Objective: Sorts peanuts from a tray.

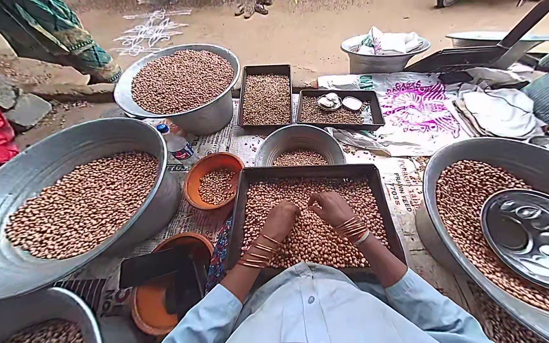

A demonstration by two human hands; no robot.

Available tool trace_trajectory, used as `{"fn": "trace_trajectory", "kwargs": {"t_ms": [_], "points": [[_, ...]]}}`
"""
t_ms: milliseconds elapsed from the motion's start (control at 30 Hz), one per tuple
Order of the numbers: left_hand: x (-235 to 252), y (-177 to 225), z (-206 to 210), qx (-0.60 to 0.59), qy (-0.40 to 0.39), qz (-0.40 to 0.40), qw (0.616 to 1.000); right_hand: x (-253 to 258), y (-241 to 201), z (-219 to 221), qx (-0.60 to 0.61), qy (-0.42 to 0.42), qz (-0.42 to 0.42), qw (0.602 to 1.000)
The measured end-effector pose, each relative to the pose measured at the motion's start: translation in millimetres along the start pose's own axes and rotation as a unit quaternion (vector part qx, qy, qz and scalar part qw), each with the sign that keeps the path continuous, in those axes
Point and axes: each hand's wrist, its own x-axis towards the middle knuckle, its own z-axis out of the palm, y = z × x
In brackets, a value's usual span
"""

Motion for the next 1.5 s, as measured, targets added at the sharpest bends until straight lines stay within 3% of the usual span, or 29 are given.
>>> {"fn": "trace_trajectory", "kwargs": {"t_ms": [267,367,400,467,533,600,667,733,800,867,933,1000,1100,1233,1300,1400,1500], "points": [[-16,-31,-22,-0.046,0.141,-0.018,0.989,21,1,33,-0.009,-0.034,-0.029,0.999],[-19,-27,-22,-0.049,0.102,0.004,0.994,19,19,16,0.148,0.019,-0.027,0.988],[-19,-23,-21,-0.044,0.086,0.01,0.995,18,28,11,0.255,0.071,-0.024,0.964],[-18,-14,-17,-0.023,0.049,0.009,0.999,13,42,4,0.447,0.177,-0.022,0.876],[-16,-6,-15,0.014,0.003,-0.013,1.0,7,50,-4,0.487,0.242,-0.014,0.839],[-14,-2,-10,0.031,-0.016,-0.021,0.999,1,47,-10,0.424,0.217,-0.009,0.879],[-15,-6,-9,0.021,-0.012,-0.015,1.0,2,33,-6,0.283,0.14,-0.03,0.948],[-22,-14,-22,0.011,0.015,-0.031,0.999,9,15,5,0.127,0.067,-0.077,0.987],[-38,-30,-43,0.028,0.138,-0.069,0.988,17,-1,19,0.03,0.012,-0.111,0.993],[-52,-50,-63,0.075,0.304,-0.108,0.944,22,-11,31,-0.025,-0.012,-0.125,0.992],[-62,-61,-81,0.088,0.373,-0.122,0.916,24,-15,37,-0.06,-0.018,-0.13,0.99],[-64,-58,-79,0.069,0.357,-0.081,0.928,24,-16,38,-0.073,-0.026,-0.129,0.989],[-54,-40,-50,0.017,0.205,-0.028,0.978,23,-18,34,-0.079,-0.056,-0.117,0.988],[-36,-26,-16,0.048,0.062,-0.043,0.996,21,-8,32,-0.036,-0.041,-0.096,0.994],[-32,-28,-8,0.058,0.049,-0.036,0.996,19,6,21,0.067,0.012,-0.078,0.995],[-37,-37,-12,-0.007,0.082,-0.035,0.996,16,21,6,0.25,0.123,-0.028,0.96],[-39,-53,-30,-0.147,0.158,-0.074,0.974,20,20,4,0.201,0.123,-0.039,0.971]]}}
